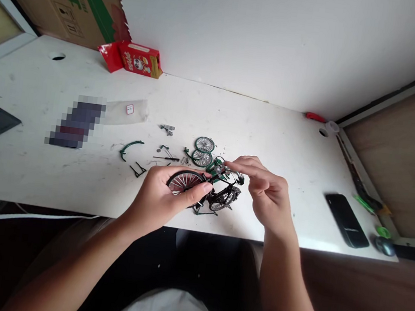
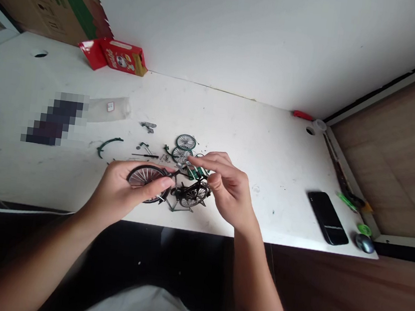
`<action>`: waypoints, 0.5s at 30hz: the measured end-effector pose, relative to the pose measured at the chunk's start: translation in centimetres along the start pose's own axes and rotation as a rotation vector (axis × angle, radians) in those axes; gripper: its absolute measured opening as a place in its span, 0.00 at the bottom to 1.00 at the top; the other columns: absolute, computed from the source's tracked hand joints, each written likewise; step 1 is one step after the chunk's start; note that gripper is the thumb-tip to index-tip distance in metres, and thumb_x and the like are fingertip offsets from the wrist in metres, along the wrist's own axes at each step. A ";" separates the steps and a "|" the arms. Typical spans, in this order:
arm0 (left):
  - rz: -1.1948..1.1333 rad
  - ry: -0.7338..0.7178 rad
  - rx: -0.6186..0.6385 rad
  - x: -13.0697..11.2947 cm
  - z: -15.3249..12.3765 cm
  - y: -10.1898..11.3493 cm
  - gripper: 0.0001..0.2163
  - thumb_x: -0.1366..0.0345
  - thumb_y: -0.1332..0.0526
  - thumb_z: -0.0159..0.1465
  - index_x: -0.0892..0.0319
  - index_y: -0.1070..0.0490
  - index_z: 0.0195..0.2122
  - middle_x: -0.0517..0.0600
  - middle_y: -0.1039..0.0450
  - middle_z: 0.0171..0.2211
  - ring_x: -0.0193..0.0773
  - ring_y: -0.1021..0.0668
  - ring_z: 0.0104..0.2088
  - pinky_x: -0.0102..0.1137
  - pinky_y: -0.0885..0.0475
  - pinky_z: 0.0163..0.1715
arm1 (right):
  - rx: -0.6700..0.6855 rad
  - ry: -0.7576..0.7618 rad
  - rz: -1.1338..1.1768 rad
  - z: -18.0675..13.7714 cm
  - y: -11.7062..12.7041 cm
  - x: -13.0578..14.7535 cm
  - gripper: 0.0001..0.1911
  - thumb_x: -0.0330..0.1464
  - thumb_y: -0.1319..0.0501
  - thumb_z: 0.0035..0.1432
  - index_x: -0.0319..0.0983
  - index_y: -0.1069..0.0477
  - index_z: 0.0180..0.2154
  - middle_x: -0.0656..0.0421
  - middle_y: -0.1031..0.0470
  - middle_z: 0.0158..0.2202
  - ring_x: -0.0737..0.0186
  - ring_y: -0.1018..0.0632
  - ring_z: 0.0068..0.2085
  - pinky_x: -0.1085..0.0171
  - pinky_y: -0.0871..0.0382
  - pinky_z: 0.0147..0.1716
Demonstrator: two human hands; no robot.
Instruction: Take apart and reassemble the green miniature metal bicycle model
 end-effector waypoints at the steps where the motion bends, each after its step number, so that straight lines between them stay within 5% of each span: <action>1: -0.061 0.059 0.036 0.1 0.1 0.2 0.12 0.58 0.24 0.65 0.59 0.14 0.46 0.52 0.13 0.37 0.42 0.14 0.36 0.31 0.20 0.36 | 0.001 -0.011 -0.005 0.0 0.0 0.0 0.17 0.49 0.38 0.74 0.56 0.15 0.55 0.56 0.16 0.46 0.52 0.20 0.50 0.45 0.26 0.55; 6: -0.275 0.240 0.182 0.9 0.5 0.6 0.14 0.56 0.23 0.64 0.59 0.14 0.46 0.51 0.16 0.34 0.38 0.18 0.33 0.29 0.25 0.31 | -0.008 -0.043 0.030 0.1 -0.3 0.0 0.15 0.33 0.27 0.66 0.56 0.14 0.51 0.57 0.16 0.51 0.51 0.19 0.55 0.46 0.24 0.58; 12: -0.453 0.344 0.293 1.3 0.7 0.2 0.13 0.56 0.23 0.63 0.61 0.16 0.35 0.51 0.19 0.32 0.34 0.21 0.29 0.28 0.29 0.29 | -0.027 -0.013 0.053 -0.2 -0.7 -0.2 0.09 0.33 0.27 0.67 0.54 0.13 0.47 0.58 0.13 0.42 0.54 0.17 0.43 0.50 0.22 0.46; 15: -0.427 0.316 0.273 1.3 0.6 0.2 0.12 0.57 0.23 0.64 0.60 0.14 0.40 0.51 0.18 0.34 0.35 0.20 0.31 0.28 0.28 0.31 | -0.044 -0.020 0.034 -0.3 -0.7 -0.2 0.09 0.33 0.28 0.67 0.54 0.12 0.46 0.59 0.13 0.40 0.56 0.18 0.41 0.51 0.23 0.43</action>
Point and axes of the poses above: each hand's wrist, its own z-axis towards the middle knuckle, its own y-axis out of the back of the hand, x = y × z, the point moved 1 cm from there along z, towards the middle knuckle
